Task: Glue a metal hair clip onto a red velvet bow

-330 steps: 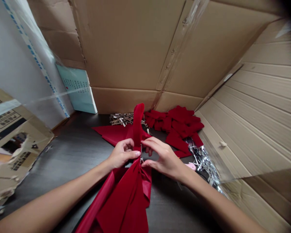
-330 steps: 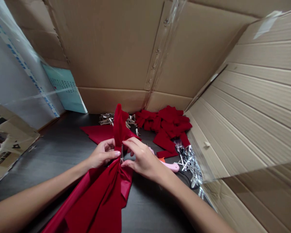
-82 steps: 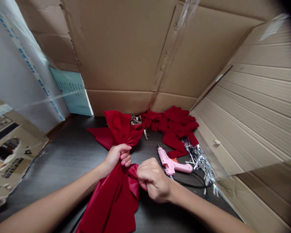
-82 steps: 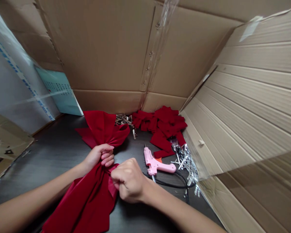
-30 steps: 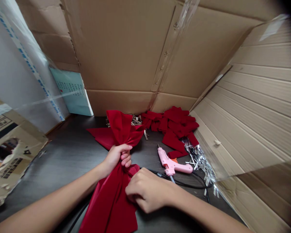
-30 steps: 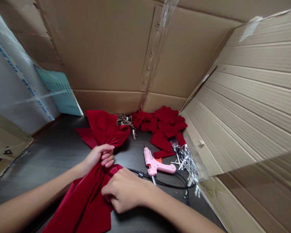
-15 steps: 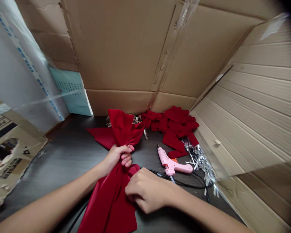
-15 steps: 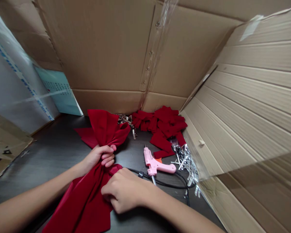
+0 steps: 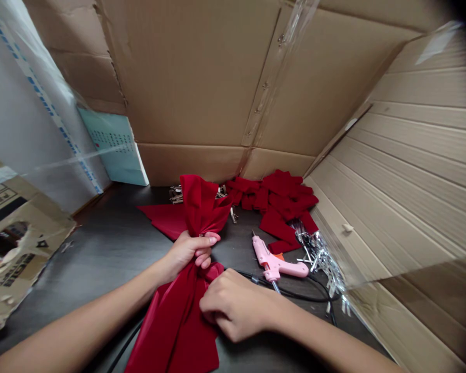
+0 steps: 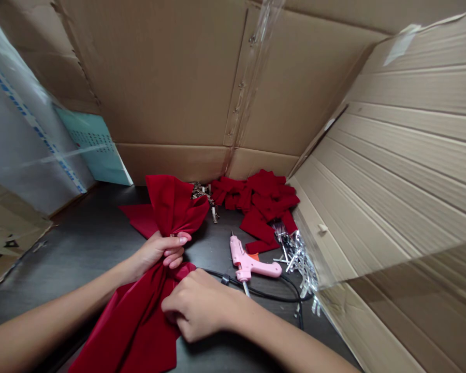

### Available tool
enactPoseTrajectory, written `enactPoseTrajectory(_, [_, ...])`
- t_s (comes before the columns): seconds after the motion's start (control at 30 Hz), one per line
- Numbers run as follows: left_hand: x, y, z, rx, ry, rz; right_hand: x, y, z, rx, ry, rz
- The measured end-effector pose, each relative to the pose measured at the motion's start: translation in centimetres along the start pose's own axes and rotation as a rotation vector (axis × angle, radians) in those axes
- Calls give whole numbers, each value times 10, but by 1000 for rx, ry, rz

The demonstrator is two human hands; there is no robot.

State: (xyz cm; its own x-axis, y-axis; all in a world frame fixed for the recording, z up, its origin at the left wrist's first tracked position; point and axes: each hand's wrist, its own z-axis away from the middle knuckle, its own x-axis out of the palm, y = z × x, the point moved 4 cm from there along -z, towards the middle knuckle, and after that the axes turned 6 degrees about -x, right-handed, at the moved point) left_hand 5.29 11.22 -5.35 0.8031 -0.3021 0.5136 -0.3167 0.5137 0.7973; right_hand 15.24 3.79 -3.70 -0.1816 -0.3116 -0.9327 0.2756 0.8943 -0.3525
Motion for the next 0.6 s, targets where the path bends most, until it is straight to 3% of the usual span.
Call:
enactPoseTrajectory(0.43, [3,0,1,33,14,-110,0,3,2,-26,96,-102])
enactPoseTrajectory(0.5, [3,0,1,34,-8,-125,-5,6,3,-17,192,-168])
enactPoseTrajectory(0.6, [4,1,2,23,-37,-159,-19,15,7,77,476,-259])
